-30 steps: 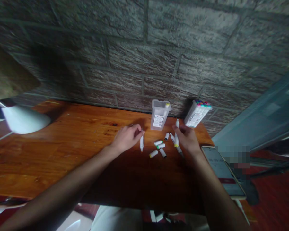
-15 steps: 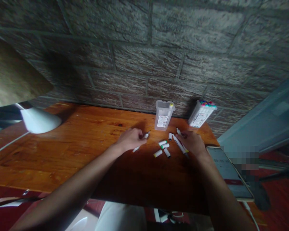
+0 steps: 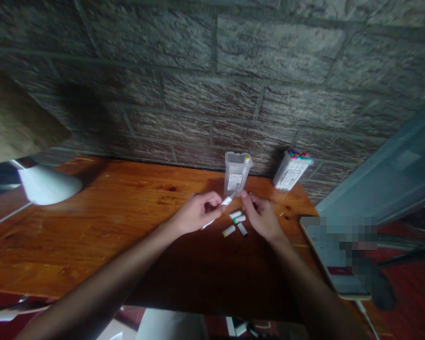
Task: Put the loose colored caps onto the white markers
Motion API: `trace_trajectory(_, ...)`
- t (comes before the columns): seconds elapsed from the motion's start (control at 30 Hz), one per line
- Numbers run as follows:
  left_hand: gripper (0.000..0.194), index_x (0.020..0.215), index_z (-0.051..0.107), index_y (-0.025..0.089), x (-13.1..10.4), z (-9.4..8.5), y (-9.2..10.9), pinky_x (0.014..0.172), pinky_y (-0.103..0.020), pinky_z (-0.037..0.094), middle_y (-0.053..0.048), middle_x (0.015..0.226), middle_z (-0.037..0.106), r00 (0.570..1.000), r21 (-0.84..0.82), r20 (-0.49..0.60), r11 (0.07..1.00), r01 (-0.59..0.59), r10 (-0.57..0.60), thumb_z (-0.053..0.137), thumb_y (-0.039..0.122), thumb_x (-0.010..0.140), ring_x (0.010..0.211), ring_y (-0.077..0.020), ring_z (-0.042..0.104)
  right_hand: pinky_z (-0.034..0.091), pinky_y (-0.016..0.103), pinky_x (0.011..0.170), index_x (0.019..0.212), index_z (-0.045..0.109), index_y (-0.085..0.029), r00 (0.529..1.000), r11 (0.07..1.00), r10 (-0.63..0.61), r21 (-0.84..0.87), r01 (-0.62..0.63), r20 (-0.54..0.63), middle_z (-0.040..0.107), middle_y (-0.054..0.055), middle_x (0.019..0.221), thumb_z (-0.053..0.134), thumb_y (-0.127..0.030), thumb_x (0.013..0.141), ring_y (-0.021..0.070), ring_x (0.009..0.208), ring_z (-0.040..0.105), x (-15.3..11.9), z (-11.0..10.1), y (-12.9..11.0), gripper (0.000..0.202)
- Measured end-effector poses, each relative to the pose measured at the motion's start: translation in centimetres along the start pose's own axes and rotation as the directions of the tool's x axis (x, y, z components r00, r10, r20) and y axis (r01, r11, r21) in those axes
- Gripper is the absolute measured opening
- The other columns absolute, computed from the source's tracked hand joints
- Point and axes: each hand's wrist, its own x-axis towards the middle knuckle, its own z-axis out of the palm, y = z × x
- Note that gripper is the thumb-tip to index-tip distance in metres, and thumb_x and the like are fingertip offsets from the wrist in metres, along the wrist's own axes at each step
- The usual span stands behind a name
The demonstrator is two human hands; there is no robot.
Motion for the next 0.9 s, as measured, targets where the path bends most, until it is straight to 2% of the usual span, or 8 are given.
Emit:
trace_trajectory(0.17,0.021,0.089,0.066,0.015,-0.3,0.4,0.7,0.064,-0.022,0.044,-0.001,0.078,0.066,0.992,-0.125,0.124,0.992,0.002,0.014,0.062,0.035,0.091,0.069,-0.0110,0.058,0.034,0.026,0.058,0.057,0.046,-0.020,0.993,0.988,-0.003,0.151,-0.015,0.117,0.043,-0.003,0.054,0.033,-0.060,0.098,0.0118,0.054,0.043,-0.3,0.3,-0.7,0.059)
trace_trajectory(0.27,0.019,0.089,0.066,0.014,-0.3,0.7,0.9,0.065,-0.022,0.045,-0.002,0.079,0.067,0.987,-0.217,0.160,0.976,0.021,0.014,0.063,0.033,0.090,0.070,-0.0116,0.060,0.033,0.026,0.056,0.059,0.044,-0.021,0.990,0.981,-0.005,0.193,-0.022,0.140,0.042,-0.004,0.055,0.040,-0.062,0.095,0.0118,0.055,0.042,-0.4,0.2,-1.0,0.055)
trace_trajectory(0.37,0.019,0.089,0.066,0.014,-0.2,0.9,1.1,0.067,-0.022,0.047,-0.003,0.079,0.068,0.987,-0.280,0.161,0.959,0.046,0.000,0.064,0.033,0.090,0.071,-0.0122,0.062,0.033,0.026,0.055,0.061,0.046,-0.021,0.984,0.985,0.012,0.169,-0.042,0.176,0.044,-0.003,0.058,0.047,-0.063,0.092,0.0123,0.057,0.044,-0.5,0.4,-1.0,0.052)
trace_trajectory(0.5,0.024,0.092,0.067,0.013,-0.3,0.9,1.3,0.067,-0.024,0.049,-0.005,0.081,0.070,0.985,-0.334,0.170,0.939,0.082,-0.025,0.063,0.037,0.090,0.072,-0.0138,0.064,0.033,0.026,0.054,0.058,0.047,-0.020,0.977,0.992,0.038,0.108,-0.061,0.210,0.044,-0.003,0.056,0.046,-0.064,0.092,0.0120,0.056,0.043,-0.6,0.7,-0.7,0.055)
trace_trajectory(0.63,0.028,0.090,0.069,0.013,-0.3,1.0,1.1,0.064,-0.023,0.050,-0.005,0.078,0.070,0.990,-0.303,0.139,0.950,0.076,-0.034,0.056,0.037,0.095,0.068,-0.0130,0.062,0.029,0.026,0.050,0.055,0.044,-0.021,0.978,0.978,0.103,0.160,-0.134,0.183,0.040,-0.003,0.053,0.048,-0.068,0.088,0.0109,0.051,0.038,-0.4,0.7,-0.6,0.058)
trace_trajectory(0.77,0.025,0.109,0.070,0.014,-0.4,1.0,0.9,0.079,-0.025,0.052,-0.008,0.100,0.074,0.996,-0.240,0.082,0.971,-0.011,0.031,0.056,0.030,0.095,0.087,-0.0159,0.068,0.027,0.027,0.050,0.053,0.045,-0.021,0.963,0.933,0.208,0.262,-0.248,0.172,0.037,-0.005,0.051,0.051,-0.071,0.084,0.0101,0.048,0.033,0.0,0.4,-0.4,0.059)
trace_trajectory(0.9,0.033,0.123,0.066,0.017,-0.7,0.9,0.5,0.073,-0.023,0.050,-0.007,0.100,0.075,0.991,-0.189,0.111,0.981,-0.048,0.070,0.061,0.026,0.092,0.084,-0.0151,0.068,0.026,0.027,0.049,0.051,0.041,-0.021,0.953,0.898,0.242,0.331,-0.291,0.182,0.035,-0.005,0.049,0.052,-0.074,0.082,0.0100,0.046,0.031,0.2,0.4,0.0,0.062)
